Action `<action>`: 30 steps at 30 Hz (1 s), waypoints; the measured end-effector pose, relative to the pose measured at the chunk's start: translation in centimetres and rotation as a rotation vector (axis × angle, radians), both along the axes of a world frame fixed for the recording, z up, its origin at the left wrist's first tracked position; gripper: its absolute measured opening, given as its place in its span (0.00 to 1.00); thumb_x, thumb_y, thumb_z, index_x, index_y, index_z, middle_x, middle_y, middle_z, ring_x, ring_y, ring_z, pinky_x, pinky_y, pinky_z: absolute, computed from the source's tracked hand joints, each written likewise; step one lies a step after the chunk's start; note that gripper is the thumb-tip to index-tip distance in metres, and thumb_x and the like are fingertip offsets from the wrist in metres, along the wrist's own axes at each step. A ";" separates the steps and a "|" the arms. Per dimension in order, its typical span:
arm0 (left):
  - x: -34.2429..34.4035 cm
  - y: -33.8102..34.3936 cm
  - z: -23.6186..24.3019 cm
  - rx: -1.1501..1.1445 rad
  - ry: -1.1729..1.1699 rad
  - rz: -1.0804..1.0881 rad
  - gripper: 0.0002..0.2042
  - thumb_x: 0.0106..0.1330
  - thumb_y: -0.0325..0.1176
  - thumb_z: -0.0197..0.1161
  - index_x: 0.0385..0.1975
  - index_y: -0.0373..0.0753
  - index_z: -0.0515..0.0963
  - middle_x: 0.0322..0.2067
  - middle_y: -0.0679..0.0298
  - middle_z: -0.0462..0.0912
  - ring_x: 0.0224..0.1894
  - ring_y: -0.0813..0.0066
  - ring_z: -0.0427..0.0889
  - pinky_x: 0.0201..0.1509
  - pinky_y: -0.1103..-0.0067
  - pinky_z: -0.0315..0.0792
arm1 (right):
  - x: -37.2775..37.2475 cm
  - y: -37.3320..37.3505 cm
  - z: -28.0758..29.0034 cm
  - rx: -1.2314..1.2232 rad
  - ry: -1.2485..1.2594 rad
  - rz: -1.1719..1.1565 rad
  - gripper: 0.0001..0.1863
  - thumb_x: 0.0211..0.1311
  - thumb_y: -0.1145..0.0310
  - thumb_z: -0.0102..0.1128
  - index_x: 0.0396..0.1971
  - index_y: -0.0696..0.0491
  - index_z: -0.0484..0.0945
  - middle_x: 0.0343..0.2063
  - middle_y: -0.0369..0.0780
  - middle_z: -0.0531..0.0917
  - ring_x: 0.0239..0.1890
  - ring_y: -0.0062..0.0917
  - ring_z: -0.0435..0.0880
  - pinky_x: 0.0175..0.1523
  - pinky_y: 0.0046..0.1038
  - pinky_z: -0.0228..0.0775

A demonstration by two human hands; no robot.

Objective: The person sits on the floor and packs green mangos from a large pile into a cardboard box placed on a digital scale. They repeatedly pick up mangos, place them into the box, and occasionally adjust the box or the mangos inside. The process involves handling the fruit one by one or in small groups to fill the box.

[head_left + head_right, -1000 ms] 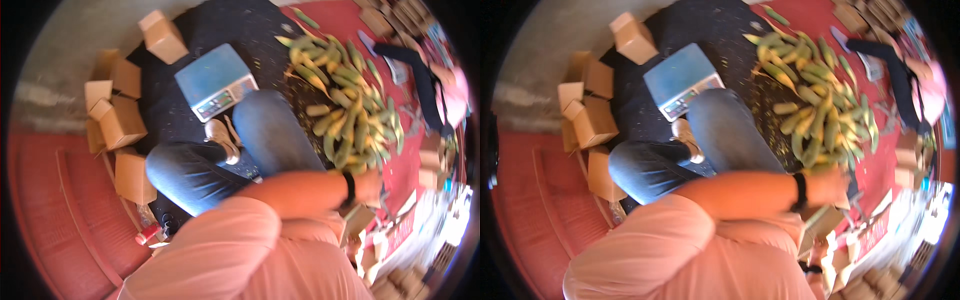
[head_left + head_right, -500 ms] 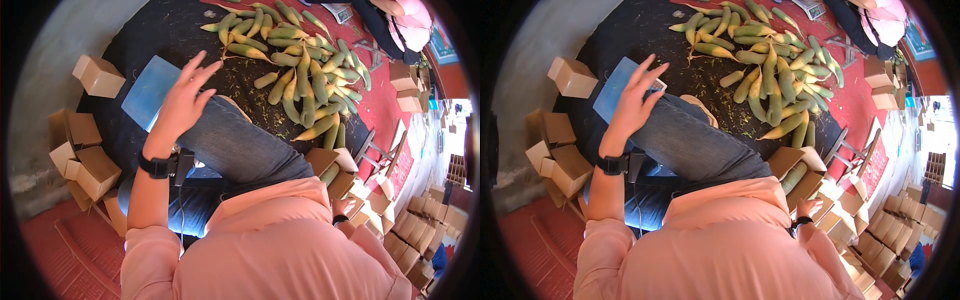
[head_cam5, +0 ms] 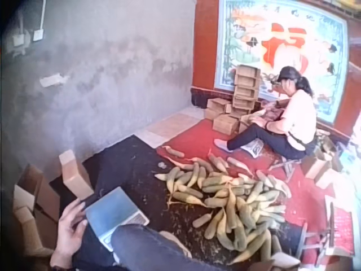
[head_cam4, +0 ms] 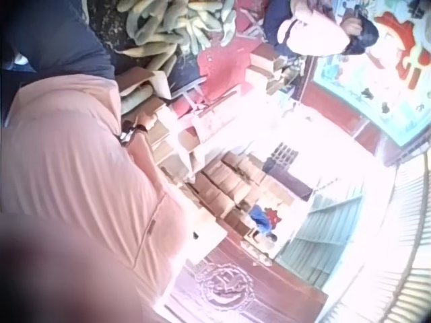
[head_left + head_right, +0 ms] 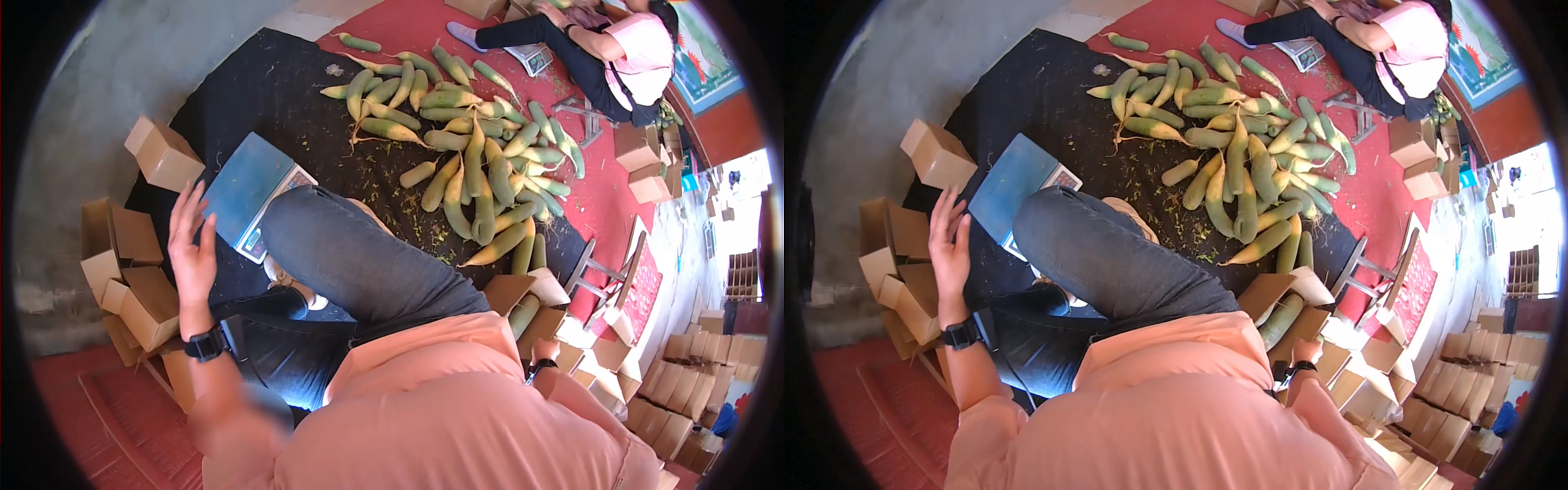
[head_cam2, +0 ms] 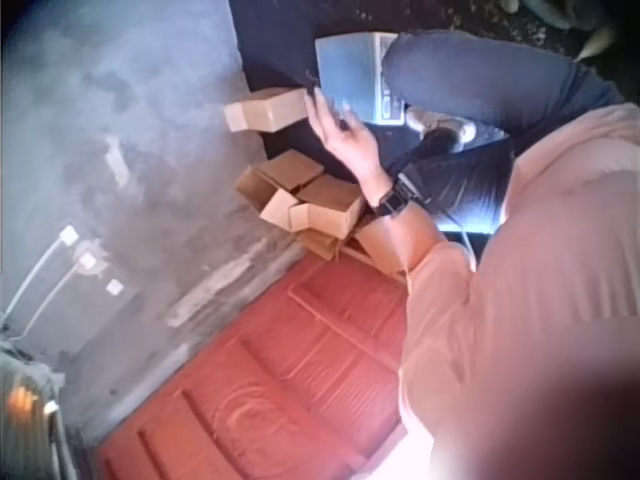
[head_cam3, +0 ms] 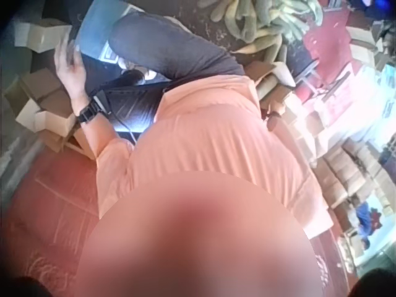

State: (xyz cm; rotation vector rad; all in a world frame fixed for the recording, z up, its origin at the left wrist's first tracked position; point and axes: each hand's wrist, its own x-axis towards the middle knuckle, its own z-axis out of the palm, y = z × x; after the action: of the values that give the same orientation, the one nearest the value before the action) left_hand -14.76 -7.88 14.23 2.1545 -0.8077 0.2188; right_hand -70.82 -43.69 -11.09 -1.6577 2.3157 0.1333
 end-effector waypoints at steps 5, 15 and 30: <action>0.8 2.5 0.2 -0.053 0.022 0.040 0.21 0.66 0.21 0.52 0.60 0.38 0.67 0.63 0.56 0.63 0.56 0.64 0.74 0.58 0.73 0.69 | -3.9 -3.0 -2.9 -0.068 0.045 0.027 0.19 0.44 0.67 0.60 0.36 0.62 0.78 0.36 0.56 0.81 0.41 0.48 0.82 0.48 0.41 0.74; 1.4 8.2 -0.1 0.013 -0.035 0.128 0.20 0.69 0.24 0.51 0.60 0.38 0.65 0.63 0.57 0.63 0.56 0.66 0.74 0.56 0.75 0.70 | -1.4 -4.4 -1.4 0.155 0.039 -0.039 0.26 0.48 0.63 0.62 0.46 0.61 0.72 0.44 0.56 0.78 0.47 0.49 0.79 0.52 0.41 0.73; -21.2 20.1 -9.1 0.304 0.496 0.821 0.16 0.59 0.30 0.61 0.48 0.40 0.77 0.48 0.52 0.78 0.50 0.54 0.77 0.55 0.69 0.70 | 31.6 -12.2 -0.1 -0.234 -0.594 1.263 0.26 0.48 0.78 0.51 0.53 0.60 0.66 0.47 0.49 0.72 0.47 0.40 0.72 0.49 0.37 0.69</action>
State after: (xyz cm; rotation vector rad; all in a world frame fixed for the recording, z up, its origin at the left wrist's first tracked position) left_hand -35.93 12.19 5.15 2.5655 0.3738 -0.0397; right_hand -39.22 -55.86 -11.19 -2.5492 0.6628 -0.3400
